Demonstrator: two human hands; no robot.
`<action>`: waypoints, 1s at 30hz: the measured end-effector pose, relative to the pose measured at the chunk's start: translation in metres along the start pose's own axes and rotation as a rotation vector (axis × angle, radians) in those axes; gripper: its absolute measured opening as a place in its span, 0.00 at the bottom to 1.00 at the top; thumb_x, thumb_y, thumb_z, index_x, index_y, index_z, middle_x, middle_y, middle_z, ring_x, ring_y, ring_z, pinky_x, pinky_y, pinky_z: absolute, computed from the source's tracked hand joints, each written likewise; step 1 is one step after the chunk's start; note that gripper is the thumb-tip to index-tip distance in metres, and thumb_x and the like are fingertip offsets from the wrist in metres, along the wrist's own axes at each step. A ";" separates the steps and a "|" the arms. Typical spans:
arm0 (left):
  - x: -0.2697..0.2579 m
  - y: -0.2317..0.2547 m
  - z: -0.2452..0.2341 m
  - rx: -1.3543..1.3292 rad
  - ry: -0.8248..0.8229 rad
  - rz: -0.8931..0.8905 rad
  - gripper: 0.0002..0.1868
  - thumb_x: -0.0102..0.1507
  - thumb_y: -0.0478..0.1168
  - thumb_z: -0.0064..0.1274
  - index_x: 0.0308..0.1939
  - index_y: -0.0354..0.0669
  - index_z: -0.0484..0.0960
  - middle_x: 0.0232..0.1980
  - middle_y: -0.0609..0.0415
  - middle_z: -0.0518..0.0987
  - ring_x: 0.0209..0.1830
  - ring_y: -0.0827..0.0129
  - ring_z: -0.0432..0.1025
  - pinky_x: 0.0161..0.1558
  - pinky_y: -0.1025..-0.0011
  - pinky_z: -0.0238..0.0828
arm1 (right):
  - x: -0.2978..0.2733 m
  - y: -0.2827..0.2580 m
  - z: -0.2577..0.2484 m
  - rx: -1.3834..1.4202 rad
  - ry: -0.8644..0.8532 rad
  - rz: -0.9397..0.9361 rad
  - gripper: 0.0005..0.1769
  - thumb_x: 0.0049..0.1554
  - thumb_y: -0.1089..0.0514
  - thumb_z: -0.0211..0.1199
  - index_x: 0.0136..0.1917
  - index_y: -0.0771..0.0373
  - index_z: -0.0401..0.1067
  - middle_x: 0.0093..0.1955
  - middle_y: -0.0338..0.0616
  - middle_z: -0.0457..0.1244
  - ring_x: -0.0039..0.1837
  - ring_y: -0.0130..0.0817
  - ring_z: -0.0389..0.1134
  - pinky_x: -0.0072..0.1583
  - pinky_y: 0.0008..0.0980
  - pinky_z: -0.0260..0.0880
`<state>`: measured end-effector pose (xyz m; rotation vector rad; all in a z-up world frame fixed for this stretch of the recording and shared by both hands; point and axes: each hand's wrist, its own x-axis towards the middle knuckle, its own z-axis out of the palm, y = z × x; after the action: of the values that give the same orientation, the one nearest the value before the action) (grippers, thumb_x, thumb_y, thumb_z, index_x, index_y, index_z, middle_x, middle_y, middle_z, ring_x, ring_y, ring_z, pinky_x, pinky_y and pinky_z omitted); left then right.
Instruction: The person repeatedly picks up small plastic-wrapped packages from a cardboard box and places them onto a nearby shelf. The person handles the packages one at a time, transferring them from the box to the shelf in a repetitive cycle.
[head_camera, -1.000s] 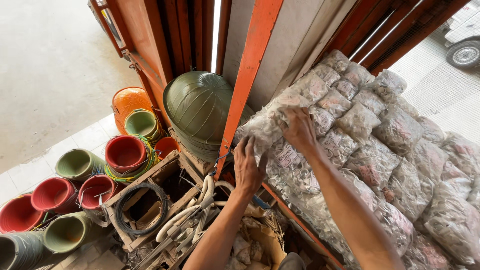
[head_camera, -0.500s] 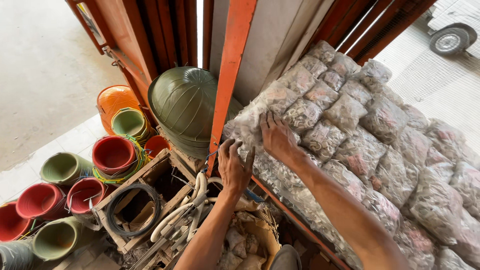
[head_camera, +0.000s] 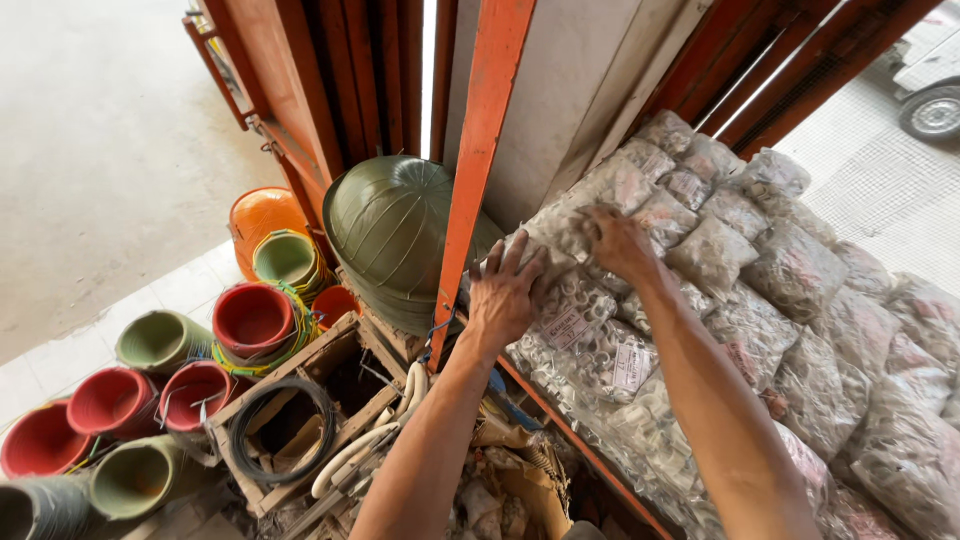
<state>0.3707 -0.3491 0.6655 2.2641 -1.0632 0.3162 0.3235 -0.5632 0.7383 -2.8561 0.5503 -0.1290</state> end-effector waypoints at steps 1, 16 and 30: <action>0.003 0.004 0.000 0.001 -0.003 -0.004 0.24 0.74 0.59 0.39 0.72 0.69 0.76 0.82 0.55 0.67 0.76 0.43 0.66 0.64 0.29 0.63 | 0.001 0.007 0.004 0.002 -0.004 -0.001 0.24 0.69 0.41 0.48 0.74 0.42 0.71 0.66 0.59 0.68 0.66 0.69 0.70 0.66 0.67 0.70; 0.044 -0.018 -0.002 -0.099 -0.327 -0.510 0.65 0.59 0.91 0.32 0.86 0.52 0.53 0.80 0.30 0.62 0.80 0.35 0.59 0.73 0.36 0.58 | -0.017 -0.020 -0.003 0.054 0.048 -0.047 0.31 0.72 0.41 0.48 0.86 0.45 0.57 0.88 0.58 0.46 0.87 0.61 0.44 0.82 0.65 0.46; 0.048 -0.011 -0.020 -0.210 -0.290 -0.427 0.63 0.56 0.79 0.59 0.82 0.42 0.59 0.70 0.27 0.72 0.70 0.29 0.69 0.63 0.34 0.69 | -0.032 -0.047 -0.011 0.439 0.186 -0.002 0.29 0.76 0.44 0.46 0.87 0.48 0.54 0.87 0.68 0.41 0.85 0.78 0.34 0.78 0.83 0.39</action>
<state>0.4114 -0.3609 0.6975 2.3110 -0.6792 -0.2944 0.3097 -0.5109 0.7587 -2.4298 0.4833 -0.4585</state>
